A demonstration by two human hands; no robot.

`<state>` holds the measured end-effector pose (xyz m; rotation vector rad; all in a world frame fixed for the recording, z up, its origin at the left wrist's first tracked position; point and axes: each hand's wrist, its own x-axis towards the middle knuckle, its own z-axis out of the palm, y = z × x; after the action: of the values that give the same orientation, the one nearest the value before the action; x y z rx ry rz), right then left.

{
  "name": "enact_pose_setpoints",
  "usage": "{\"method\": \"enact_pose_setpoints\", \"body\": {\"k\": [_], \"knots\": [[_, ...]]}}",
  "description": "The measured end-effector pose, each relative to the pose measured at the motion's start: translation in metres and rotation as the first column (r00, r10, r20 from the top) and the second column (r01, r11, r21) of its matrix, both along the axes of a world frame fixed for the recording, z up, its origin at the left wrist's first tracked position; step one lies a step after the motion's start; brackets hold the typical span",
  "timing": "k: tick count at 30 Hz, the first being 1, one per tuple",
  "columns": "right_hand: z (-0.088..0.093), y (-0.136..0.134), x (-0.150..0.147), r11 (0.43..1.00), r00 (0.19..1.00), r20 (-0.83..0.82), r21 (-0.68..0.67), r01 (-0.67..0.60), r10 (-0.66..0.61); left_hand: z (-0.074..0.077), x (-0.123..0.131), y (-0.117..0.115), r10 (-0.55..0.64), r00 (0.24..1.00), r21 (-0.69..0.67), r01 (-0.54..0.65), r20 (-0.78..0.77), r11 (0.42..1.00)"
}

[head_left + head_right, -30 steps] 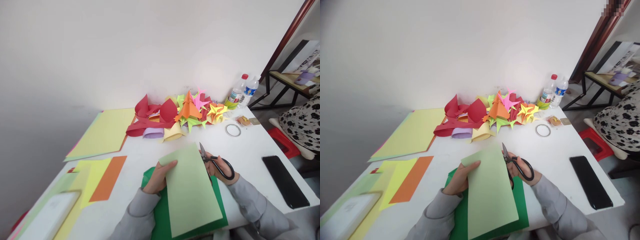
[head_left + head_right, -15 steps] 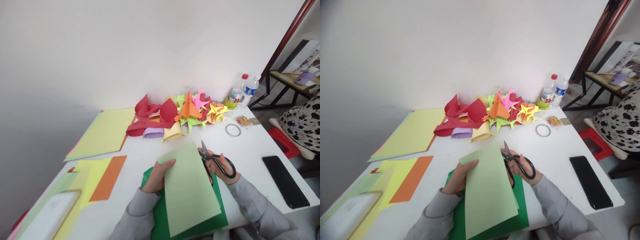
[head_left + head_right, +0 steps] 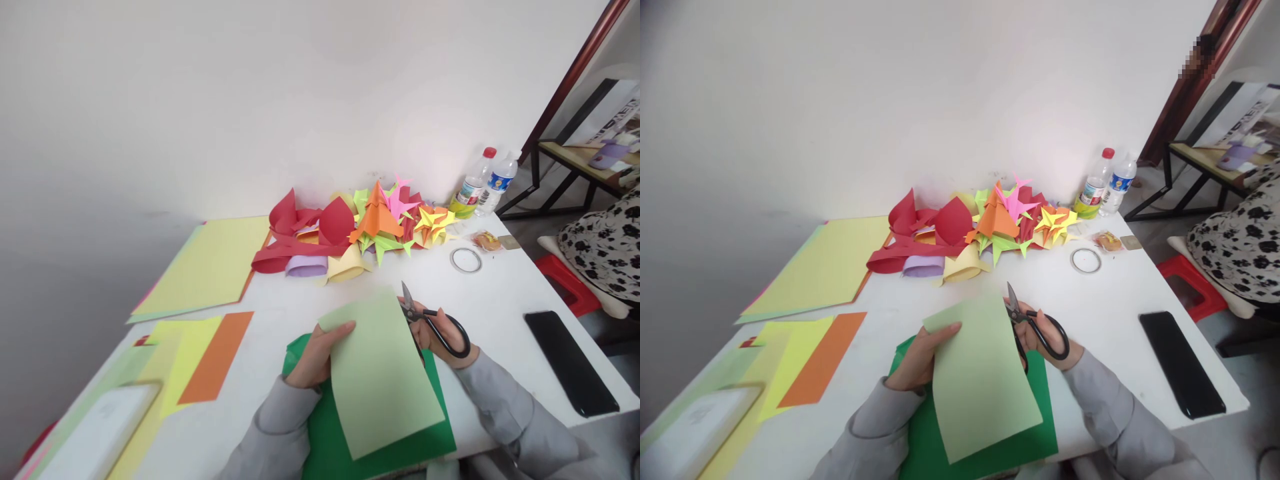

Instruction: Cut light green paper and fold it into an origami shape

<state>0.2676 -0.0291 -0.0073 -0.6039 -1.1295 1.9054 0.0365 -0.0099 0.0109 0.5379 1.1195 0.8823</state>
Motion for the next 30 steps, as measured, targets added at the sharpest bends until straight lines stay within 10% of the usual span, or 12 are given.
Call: {"method": "enact_pose_setpoints", "body": {"k": [30], "knots": [[0.003, -0.002, 0.000, 0.990, 0.987, -0.162, -0.144, 0.002, -0.025, -0.002, -0.003, 0.001, -0.054, 0.998, 0.005, 0.054, 0.023, 0.999]]}}
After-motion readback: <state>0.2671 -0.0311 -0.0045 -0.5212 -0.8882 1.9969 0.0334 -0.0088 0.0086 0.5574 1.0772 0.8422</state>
